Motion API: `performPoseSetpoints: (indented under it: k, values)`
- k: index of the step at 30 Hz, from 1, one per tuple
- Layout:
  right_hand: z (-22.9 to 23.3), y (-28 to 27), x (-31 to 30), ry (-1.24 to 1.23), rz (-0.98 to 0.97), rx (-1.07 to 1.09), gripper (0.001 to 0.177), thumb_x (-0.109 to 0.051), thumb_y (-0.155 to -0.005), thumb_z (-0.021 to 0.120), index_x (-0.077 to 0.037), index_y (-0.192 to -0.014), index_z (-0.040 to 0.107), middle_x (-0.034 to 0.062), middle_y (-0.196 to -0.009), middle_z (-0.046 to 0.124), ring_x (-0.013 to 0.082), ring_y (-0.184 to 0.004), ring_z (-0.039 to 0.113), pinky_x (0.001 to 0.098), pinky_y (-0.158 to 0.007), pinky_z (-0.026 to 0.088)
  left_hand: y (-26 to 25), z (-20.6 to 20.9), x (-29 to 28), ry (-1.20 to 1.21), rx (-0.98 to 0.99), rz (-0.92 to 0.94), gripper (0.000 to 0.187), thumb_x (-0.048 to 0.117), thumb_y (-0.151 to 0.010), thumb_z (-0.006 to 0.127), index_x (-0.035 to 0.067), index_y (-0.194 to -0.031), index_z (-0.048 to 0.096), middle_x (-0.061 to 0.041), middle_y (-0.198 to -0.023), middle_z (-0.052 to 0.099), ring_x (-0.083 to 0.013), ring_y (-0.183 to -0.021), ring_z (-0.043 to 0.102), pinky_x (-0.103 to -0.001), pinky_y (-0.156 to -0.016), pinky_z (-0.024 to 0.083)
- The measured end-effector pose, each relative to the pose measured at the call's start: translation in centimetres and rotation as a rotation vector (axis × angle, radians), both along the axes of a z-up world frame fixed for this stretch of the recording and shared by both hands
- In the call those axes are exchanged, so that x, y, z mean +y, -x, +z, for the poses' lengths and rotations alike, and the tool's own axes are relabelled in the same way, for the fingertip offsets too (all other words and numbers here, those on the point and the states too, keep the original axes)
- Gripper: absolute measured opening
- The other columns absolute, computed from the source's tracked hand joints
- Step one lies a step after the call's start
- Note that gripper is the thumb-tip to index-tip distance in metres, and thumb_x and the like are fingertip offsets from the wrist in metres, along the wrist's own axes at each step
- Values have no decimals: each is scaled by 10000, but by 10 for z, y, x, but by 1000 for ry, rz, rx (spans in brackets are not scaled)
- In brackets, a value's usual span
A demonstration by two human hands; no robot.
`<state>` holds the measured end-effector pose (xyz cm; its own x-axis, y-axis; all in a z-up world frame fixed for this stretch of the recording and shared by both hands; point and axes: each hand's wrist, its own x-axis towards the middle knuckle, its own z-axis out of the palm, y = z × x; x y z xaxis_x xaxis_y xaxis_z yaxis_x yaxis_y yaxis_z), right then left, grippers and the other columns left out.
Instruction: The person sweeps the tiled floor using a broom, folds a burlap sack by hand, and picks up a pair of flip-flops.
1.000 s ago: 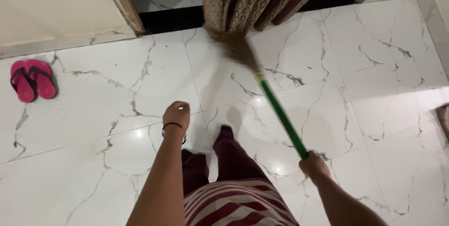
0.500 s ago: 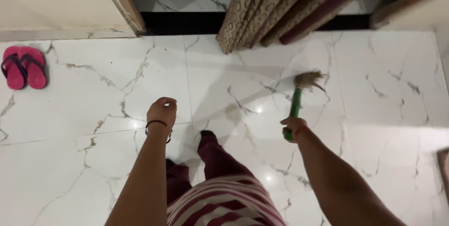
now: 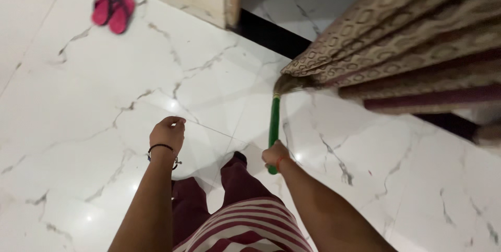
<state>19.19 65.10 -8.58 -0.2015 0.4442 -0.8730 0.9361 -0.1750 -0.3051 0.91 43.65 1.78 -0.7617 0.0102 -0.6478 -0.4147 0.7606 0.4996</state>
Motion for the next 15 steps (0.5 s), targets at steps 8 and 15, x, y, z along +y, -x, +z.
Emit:
performPoseSetpoints:
  k: [8,15]
  values:
    - [47,78,-72,101,502,68,813,7,-708,577,-45,-1439,226,190,-960,633,222,-638,637,311,-558,523,-9,-23,-79,16,97,124,257,287,-859,551,171,-1021,712,-71,-892,694,-202,-758,634,-334,-738,502]
    - [76,115,-73,-161,686,214,767,-16,-666,560,-222,-1390,416,119,-762,624,181,-546,544,320,-521,461,3,-12,-142,-31,99,210,250,285,-846,545,174,-1004,704,-66,-897,697,-218,-765,645,-344,-734,507]
